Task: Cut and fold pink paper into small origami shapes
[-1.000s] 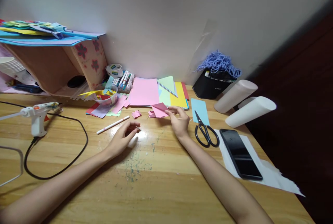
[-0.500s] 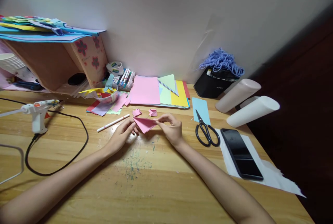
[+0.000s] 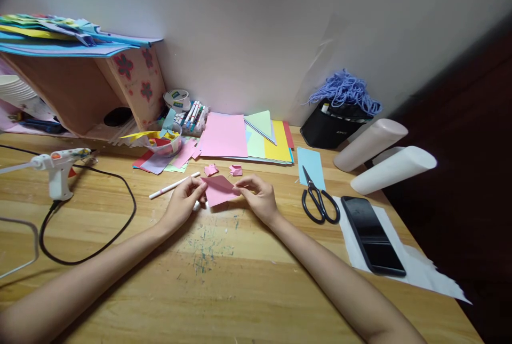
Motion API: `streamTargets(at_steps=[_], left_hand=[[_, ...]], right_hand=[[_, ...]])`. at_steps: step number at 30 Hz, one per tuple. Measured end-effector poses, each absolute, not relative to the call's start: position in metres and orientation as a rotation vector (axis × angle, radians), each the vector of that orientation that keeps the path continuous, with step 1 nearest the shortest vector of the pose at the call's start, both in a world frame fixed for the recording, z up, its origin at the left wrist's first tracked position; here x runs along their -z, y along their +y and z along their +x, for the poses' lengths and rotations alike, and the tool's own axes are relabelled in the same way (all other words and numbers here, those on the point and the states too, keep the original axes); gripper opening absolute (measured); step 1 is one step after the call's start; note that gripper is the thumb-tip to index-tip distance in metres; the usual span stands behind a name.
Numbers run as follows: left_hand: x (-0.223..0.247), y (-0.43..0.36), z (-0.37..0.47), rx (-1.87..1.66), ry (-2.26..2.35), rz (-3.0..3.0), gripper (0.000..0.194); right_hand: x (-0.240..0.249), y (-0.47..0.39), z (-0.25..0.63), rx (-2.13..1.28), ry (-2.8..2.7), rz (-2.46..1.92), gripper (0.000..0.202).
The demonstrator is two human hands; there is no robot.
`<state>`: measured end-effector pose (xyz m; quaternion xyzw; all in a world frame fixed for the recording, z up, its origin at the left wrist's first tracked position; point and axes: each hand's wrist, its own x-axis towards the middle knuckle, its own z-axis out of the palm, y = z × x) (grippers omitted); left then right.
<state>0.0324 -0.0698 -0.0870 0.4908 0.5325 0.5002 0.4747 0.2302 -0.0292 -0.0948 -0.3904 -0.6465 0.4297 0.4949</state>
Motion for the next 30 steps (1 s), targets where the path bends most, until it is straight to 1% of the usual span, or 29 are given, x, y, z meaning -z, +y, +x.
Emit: streamTargets(at_steps=[4, 11, 17, 20, 22, 24, 26, 27, 28, 30], left_hand=[[0.085, -0.071, 0.032, -1.246, 1.389, 1.173, 0.026], [0.086, -0.071, 0.031, -1.253, 1.368, 1.184, 0.027], [0.083, -0.070, 0.031, -1.214, 1.310, 1.225, 0.019], [0.083, -0.070, 0.030, -1.224, 1.388, 1.327, 0.014], [0.083, -0.070, 0.029, -1.213, 1.416, 1.380, 0.012], [0.083, -0.070, 0.029, -1.205, 1.415, 1.400, 0.011], [0.083, -0.070, 0.029, -1.204, 1.397, 1.402, 0.012], [0.082, -0.070, 0.029, -1.200, 1.378, 1.399, 0.012], [0.081, -0.071, 0.030, -1.188, 1.353, 1.395, 0.012], [0.079, -0.072, 0.032, -1.143, 1.289, 1.390, 0.015]], right_hand=[[0.094, -0.030, 0.230, -1.087, -1.597, -0.936, 0.002], [0.091, -0.027, 0.230, -1.014, -1.541, -0.968, 0.002], [0.095, -0.008, 0.237, -0.729, -1.419, -1.144, 0.013], [0.092, -0.007, 0.241, -0.481, -1.500, -1.202, 0.019], [0.089, -0.013, 0.240, -0.424, -1.650, -1.113, 0.023], [0.088, -0.023, 0.237, -0.561, -1.913, -0.902, 0.030], [0.089, -0.034, 0.233, -0.741, -2.165, -0.737, 0.050], [0.090, -0.038, 0.231, -0.806, -2.234, -0.712, 0.057], [0.091, -0.041, 0.229, -0.842, -2.270, -0.719, 0.057], [0.093, -0.045, 0.226, -0.891, -2.249, -0.761, 0.048]])
